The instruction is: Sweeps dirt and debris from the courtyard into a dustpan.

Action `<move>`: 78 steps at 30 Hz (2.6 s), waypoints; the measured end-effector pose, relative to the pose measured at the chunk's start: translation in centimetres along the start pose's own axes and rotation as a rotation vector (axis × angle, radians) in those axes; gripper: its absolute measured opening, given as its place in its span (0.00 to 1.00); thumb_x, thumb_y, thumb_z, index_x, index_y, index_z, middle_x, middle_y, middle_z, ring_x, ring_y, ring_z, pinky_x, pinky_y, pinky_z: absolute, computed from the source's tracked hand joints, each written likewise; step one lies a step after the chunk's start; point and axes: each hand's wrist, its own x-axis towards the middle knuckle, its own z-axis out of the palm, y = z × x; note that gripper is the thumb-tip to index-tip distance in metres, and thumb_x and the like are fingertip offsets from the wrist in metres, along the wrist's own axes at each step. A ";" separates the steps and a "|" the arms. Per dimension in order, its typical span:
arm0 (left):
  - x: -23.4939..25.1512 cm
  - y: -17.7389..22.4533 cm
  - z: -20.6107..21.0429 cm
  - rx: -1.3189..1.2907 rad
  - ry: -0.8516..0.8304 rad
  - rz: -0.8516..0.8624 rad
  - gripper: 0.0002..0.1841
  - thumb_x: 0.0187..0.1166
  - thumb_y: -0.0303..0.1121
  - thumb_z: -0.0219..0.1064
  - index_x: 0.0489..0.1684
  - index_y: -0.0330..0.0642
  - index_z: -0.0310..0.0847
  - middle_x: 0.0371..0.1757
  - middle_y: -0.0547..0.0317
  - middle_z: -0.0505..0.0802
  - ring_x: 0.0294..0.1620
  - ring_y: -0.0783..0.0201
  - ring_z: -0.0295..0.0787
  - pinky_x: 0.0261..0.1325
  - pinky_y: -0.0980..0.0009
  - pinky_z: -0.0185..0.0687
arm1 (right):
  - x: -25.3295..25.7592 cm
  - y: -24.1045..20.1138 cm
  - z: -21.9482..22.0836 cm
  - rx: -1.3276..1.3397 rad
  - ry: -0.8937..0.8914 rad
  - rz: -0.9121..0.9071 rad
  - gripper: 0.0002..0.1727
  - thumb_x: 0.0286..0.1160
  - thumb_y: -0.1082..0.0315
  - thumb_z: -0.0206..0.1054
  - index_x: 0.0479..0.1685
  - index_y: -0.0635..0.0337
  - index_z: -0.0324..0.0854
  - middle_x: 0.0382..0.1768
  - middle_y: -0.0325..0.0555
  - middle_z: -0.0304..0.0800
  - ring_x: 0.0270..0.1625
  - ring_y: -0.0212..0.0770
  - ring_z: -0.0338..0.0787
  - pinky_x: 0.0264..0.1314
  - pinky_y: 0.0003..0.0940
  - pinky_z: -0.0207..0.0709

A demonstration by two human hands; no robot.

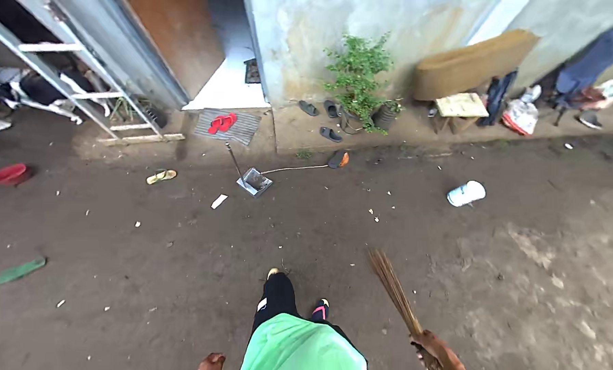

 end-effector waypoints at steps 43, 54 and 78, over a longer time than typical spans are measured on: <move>48.2 76.7 -28.9 -0.987 0.777 0.056 0.19 0.92 0.43 0.57 0.52 0.34 0.85 0.48 0.60 0.94 0.46 0.71 0.94 0.49 0.66 0.94 | 25.1 -150.9 31.1 -1.424 0.421 -0.682 0.31 0.71 0.67 0.72 0.75 0.70 0.74 0.72 0.69 0.81 0.73 0.69 0.82 0.66 0.72 0.77; 47.0 75.3 -28.7 -0.897 0.564 -0.016 0.19 0.89 0.41 0.62 0.65 0.32 0.80 0.53 0.50 0.90 0.46 0.69 0.88 0.48 0.63 0.90 | 11.2 -146.2 23.0 -1.594 0.195 -0.798 0.44 0.80 0.53 0.70 0.96 0.44 0.53 0.61 0.71 0.88 0.61 0.74 0.88 0.58 0.77 0.78; 43.7 86.6 -35.2 -0.541 0.801 0.091 0.17 0.88 0.40 0.64 0.56 0.31 0.86 0.43 0.41 0.94 0.41 0.55 0.92 0.52 0.53 0.85 | 14.6 -142.5 29.8 -1.641 0.117 -0.721 0.20 0.82 0.71 0.61 0.68 0.72 0.80 0.70 0.71 0.82 0.73 0.71 0.82 0.70 0.71 0.75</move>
